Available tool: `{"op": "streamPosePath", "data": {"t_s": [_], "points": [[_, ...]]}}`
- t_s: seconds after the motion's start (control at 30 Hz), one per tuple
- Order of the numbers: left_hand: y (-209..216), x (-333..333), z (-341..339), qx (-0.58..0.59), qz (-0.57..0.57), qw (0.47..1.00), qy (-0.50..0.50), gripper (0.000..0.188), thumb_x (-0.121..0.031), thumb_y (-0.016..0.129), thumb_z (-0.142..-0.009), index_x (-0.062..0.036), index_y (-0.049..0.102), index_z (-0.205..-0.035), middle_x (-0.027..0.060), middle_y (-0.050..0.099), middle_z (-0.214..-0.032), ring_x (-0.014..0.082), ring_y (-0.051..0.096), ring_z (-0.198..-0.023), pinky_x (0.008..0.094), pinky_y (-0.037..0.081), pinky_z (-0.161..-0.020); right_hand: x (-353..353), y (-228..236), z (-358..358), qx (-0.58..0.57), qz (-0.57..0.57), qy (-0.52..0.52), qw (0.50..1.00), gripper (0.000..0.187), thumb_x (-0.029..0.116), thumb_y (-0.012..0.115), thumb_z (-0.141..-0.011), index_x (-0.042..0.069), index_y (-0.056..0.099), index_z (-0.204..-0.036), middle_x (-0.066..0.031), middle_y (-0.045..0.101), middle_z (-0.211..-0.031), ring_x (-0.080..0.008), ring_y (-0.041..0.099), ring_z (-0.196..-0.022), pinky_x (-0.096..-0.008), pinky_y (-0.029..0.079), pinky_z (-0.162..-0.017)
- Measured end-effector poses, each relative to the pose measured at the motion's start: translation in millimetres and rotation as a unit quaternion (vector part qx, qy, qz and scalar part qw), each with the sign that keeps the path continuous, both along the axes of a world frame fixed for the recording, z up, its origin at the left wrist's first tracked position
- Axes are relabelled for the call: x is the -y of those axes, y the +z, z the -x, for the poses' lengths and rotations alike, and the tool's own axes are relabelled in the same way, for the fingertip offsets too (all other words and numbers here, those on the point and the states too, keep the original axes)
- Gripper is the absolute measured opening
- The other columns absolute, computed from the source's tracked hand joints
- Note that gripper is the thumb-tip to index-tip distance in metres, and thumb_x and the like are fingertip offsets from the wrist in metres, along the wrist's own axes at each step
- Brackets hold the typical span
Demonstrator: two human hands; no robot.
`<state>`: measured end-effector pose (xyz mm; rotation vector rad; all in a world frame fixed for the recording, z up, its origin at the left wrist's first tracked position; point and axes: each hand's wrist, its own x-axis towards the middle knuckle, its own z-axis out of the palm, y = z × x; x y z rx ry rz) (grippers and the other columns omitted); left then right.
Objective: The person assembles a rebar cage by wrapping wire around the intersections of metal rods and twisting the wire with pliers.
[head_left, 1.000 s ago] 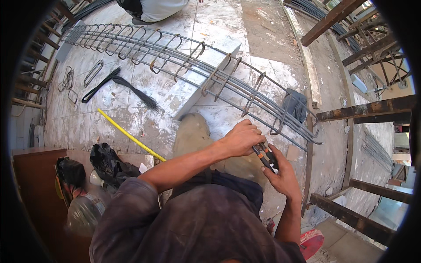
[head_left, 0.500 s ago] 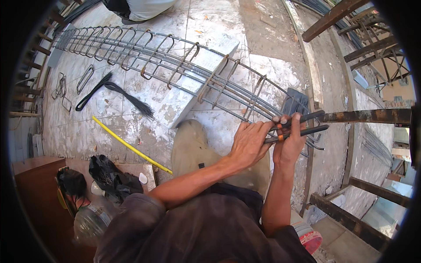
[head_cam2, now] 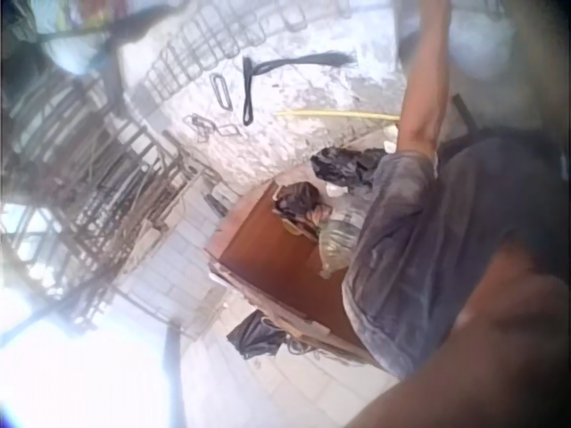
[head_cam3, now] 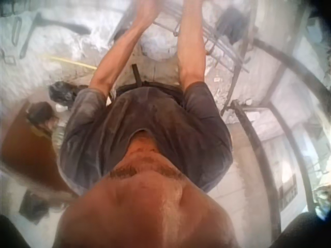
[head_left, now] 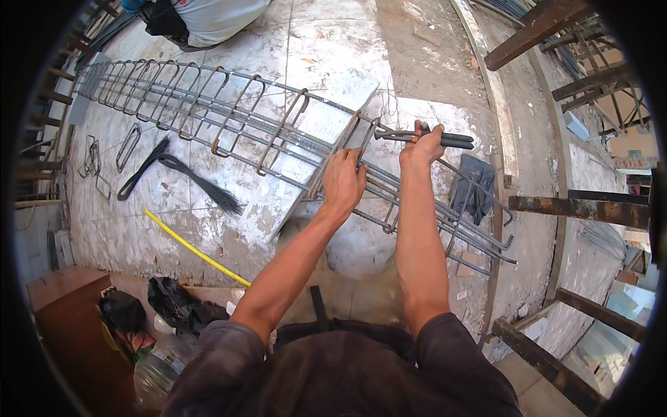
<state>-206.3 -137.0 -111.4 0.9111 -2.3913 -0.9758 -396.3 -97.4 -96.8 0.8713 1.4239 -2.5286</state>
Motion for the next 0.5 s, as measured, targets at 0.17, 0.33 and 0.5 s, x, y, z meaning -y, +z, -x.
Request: {"op": "streamPosePath", "data": {"t_s": [0.17, 0.33, 0.5], "points": [[-7, 9, 4, -0.017, 0.008, 1.000, 0.016, 0.033, -0.012, 0.073, -0.090, -0.0038, 0.071, -0.122, 0.0181, 0.069, -0.115, 0.0392, 0.063, -0.109, 0.0472, 0.050, -0.096, -17, -6, 19, -0.033, -0.015, 0.034, 0.999, 0.036, 0.036, 0.054, -0.109, 0.007, 0.046, -0.128, -0.0085, 0.060, -0.096, -0.0214, 0.072, -0.089, -0.0351, 0.054, -0.058], [2, 20, 24, -0.029, 0.064, 0.997, 0.014, 0.027, -0.015, 0.073, -0.090, -0.0074, 0.075, -0.116, 0.0151, 0.071, -0.107, 0.0357, 0.065, -0.100, 0.0467, 0.050, -0.089, -27, -8, 48, -0.036, -0.012, 0.060, 0.997, 0.034, 0.037, 0.052, -0.109, 0.007, 0.047, -0.122, -0.0085, 0.062, -0.086, -0.0237, 0.072, -0.090, -0.0393, 0.055, -0.061], [-13, 18, 26, -0.026, 0.067, 0.997, 0.013, 0.025, -0.016, 0.074, -0.088, -0.0078, 0.077, -0.112, 0.0121, 0.073, -0.099, 0.0337, 0.066, -0.095, 0.0469, 0.051, -0.085, 2, -17, 15, -0.063, -0.022, 0.090, 0.994, 0.037, 0.034, 0.055, -0.108, 0.004, 0.047, -0.128, -0.0123, 0.065, -0.102, -0.0268, 0.074, -0.092, -0.0418, 0.054, -0.062]]}}
